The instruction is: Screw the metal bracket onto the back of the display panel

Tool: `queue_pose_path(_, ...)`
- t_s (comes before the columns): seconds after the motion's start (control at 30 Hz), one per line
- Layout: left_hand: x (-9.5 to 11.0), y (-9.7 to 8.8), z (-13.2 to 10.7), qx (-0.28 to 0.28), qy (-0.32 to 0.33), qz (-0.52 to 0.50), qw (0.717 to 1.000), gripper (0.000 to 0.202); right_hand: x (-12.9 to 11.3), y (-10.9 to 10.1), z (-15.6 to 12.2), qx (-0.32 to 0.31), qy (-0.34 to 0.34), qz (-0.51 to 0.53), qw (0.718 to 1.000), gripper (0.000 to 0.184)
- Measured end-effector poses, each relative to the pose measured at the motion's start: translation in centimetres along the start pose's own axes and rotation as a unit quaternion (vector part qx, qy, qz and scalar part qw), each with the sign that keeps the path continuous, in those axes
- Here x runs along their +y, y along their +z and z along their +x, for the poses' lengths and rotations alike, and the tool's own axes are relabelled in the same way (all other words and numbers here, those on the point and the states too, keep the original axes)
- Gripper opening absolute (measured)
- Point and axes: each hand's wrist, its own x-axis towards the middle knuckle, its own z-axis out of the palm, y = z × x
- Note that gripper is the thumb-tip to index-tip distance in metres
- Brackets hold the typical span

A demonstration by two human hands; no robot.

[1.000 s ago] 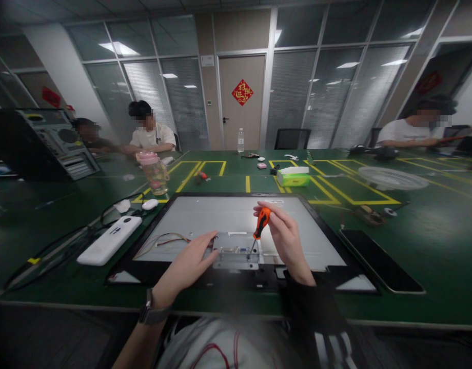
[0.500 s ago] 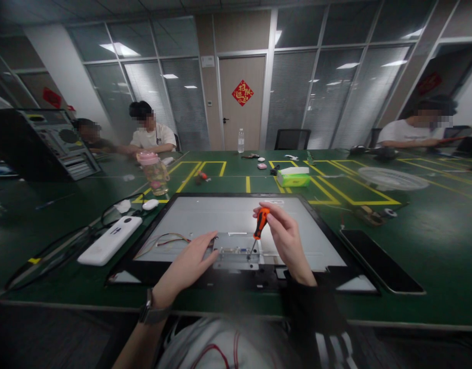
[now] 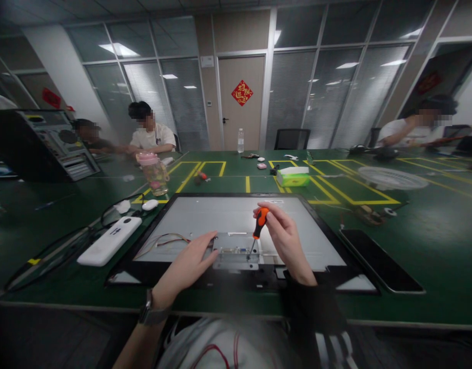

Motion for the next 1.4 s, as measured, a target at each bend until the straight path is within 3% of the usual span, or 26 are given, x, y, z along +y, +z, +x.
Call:
queue_pose_path(0.23,-0.2,0.1,0.0,0.002,0.002,-0.004,1.0,0.049,0.3,-0.1,0.1,-0.001,-0.02,0.027,0.999,0.016)
queue_pose_path(0.47,-0.4,0.4,0.0,0.014,0.01,-0.004,1.0,0.048,-0.4,0.3,0.0,-0.074,0.041,0.08,0.993,0.02)
queue_pose_path(0.67,-0.2,0.3,0.0,0.003,0.003,-0.001,1.0,0.049,-0.1,0.1,0.2,-0.056,0.0,0.067,0.996,0.015)
queue_pose_path(1.4,0.0,0.1,0.0,0.009,0.006,-0.003,1.0,0.047,-0.6,0.4,-0.1,-0.082,0.034,0.067,0.994,0.02)
